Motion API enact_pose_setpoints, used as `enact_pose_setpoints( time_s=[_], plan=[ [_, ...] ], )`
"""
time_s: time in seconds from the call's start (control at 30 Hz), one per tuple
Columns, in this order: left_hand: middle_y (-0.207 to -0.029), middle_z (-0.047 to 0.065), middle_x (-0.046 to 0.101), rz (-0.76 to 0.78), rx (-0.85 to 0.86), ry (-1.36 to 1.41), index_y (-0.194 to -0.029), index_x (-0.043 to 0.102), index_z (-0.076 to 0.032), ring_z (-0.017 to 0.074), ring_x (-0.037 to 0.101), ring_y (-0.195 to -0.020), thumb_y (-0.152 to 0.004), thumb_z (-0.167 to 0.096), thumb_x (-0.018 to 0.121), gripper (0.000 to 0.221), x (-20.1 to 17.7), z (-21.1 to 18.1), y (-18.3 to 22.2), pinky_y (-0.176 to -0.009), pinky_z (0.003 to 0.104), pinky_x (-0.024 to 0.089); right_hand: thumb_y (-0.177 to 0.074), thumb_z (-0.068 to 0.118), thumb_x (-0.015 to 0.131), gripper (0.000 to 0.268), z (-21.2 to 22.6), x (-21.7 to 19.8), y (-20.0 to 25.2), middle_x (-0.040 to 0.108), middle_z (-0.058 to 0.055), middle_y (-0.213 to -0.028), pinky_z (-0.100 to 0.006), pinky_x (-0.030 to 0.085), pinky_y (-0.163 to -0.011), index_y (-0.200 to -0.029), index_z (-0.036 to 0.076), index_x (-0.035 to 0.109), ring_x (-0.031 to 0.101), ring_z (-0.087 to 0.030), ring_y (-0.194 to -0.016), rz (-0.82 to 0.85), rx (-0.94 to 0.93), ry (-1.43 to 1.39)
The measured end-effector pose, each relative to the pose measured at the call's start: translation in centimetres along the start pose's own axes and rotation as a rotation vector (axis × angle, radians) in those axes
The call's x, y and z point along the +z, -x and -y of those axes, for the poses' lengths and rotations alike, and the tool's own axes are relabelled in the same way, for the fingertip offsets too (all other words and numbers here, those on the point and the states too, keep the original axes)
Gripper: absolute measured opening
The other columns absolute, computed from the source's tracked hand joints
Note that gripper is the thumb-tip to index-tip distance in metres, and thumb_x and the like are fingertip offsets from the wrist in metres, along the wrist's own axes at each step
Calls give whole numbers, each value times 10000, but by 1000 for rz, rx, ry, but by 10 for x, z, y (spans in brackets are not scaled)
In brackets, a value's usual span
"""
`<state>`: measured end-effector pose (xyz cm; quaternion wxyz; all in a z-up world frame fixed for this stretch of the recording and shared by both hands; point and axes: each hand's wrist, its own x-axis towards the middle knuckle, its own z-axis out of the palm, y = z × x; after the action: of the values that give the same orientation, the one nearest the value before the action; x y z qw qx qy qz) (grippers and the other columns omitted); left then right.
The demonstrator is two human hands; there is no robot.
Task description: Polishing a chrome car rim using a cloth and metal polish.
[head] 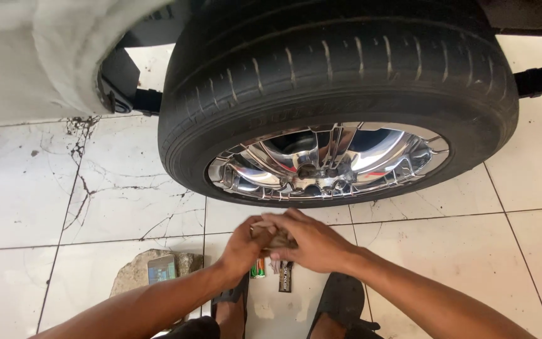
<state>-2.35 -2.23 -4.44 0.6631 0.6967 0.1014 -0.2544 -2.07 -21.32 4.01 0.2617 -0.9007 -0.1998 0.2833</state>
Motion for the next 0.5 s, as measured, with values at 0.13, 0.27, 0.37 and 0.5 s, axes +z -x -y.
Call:
enact_pose_setpoints(
  time_s=[0.13,0.27,0.37,0.5],
  plan=[
    [-1014,61,724,343,-159,-159,-1169,620,-49,159,704,-909,-999,-324,576,326,-3,3,-1,-753,311,597,-846,226,754,456,-39,32,-1,660,-62,-1038,-368,579,-868,-1276,126,639,705,-196,-935,-49,-38,-245],
    [-1019,-1,732,466,-136,-246,-1134,654,-82,101,698,-938,-996,-430,563,385,-4,35,-14,-779,286,606,-894,207,752,342,-56,53,-5,691,-79,-1043,-387,565,-869,-1203,79,678,693,-214,-959,-78,-139,-140],
    [-947,7,662,445,-83,-172,-1108,657,-47,97,611,-868,-1056,-461,586,422,-6,87,-39,-729,278,538,-841,135,797,289,-80,71,-17,662,-116,-1031,-411,558,-818,-1071,27,661,671,-258,-921,-179,-104,-279],
    [-885,24,671,328,-5,-66,-1091,671,-31,103,606,-769,-1061,-416,577,398,-16,129,-71,-685,275,518,-903,135,733,167,-139,98,-43,647,-128,-998,-365,643,-797,-908,38,596,715,-230,-918,-282,23,-708]
  ],
)
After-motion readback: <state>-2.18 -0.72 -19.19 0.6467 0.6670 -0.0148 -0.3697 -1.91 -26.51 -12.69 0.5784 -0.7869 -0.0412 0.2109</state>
